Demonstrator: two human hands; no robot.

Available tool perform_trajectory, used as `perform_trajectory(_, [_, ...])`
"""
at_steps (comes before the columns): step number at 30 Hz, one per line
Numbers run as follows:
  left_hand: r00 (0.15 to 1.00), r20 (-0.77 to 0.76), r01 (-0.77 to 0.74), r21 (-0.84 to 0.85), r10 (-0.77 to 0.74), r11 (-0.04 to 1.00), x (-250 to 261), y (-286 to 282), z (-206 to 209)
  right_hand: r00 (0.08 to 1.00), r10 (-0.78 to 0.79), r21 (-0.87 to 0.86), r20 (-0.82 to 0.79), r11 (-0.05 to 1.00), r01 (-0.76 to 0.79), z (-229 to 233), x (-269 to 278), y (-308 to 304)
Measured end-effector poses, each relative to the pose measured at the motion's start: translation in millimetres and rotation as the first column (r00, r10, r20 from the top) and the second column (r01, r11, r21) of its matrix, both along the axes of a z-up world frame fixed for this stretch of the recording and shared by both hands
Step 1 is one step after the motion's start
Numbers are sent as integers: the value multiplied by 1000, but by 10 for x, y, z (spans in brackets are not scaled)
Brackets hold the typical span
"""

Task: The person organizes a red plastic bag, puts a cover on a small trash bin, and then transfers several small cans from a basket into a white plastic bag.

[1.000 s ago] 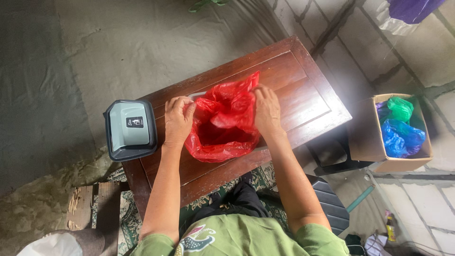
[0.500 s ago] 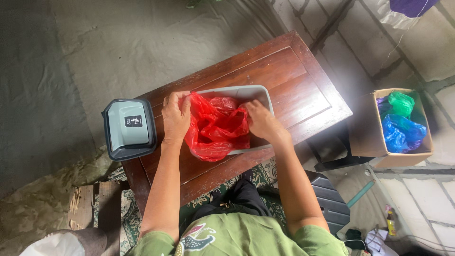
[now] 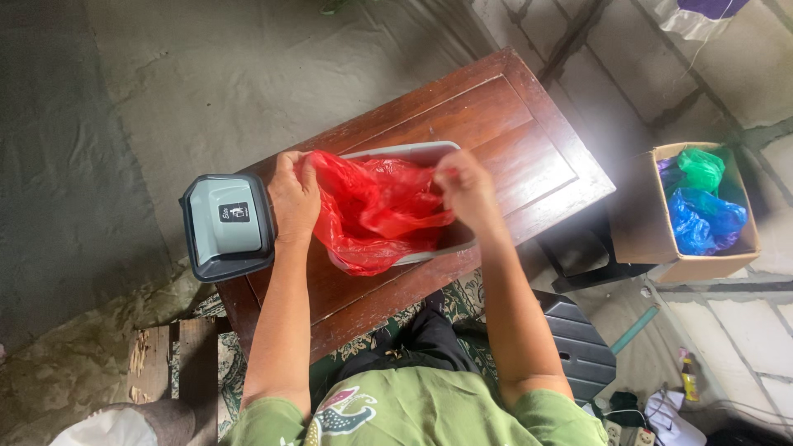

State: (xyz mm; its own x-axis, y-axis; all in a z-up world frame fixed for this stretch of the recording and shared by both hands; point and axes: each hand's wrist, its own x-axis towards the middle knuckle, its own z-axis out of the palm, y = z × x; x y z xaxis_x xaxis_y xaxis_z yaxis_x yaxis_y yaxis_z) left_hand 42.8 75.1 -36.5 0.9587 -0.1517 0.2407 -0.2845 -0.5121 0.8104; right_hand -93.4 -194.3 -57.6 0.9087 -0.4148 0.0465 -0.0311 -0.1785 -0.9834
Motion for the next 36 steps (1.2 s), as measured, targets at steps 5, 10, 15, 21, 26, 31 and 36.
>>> perform_trajectory(5, [991, 136, -41, 264, 5, 964, -11, -95, 29, 938, -250, 365, 241, 919, 151, -315, -67, -398])
perform_trajectory(10, [872, 450, 60, 296, -194, 953, -125, -252, 341, 920, -193, -382, 342, 866, 323, -311, -6, -425])
perform_trajectory(15, [823, 241, 399, 398, -514, 826, -138, -531, 468, 938, -231, -373, 259, 872, 318, -263, 154, -470])
perform_trajectory(21, [850, 142, 350, 569, -508, 744, -102, -880, 178, 970, -239, -316, -55, 925, 210, -581, 252, -622])
perform_trajectory(26, [904, -68, 377, 594, -423, 711, -39, -926, 52, 982, -100, -126, -158, 989, 81, -1020, 359, -732])
perform_trajectory(31, [939, -107, 305, 696, -327, 650, -9, -875, 109, 976, -57, -81, -210, 996, 41, -1252, 514, -803])
perform_trajectory(36, [965, -236, 254, 752, -112, 608, -80, -747, 214, 967, -90, 236, -238, 961, 147, -697, 451, -800])
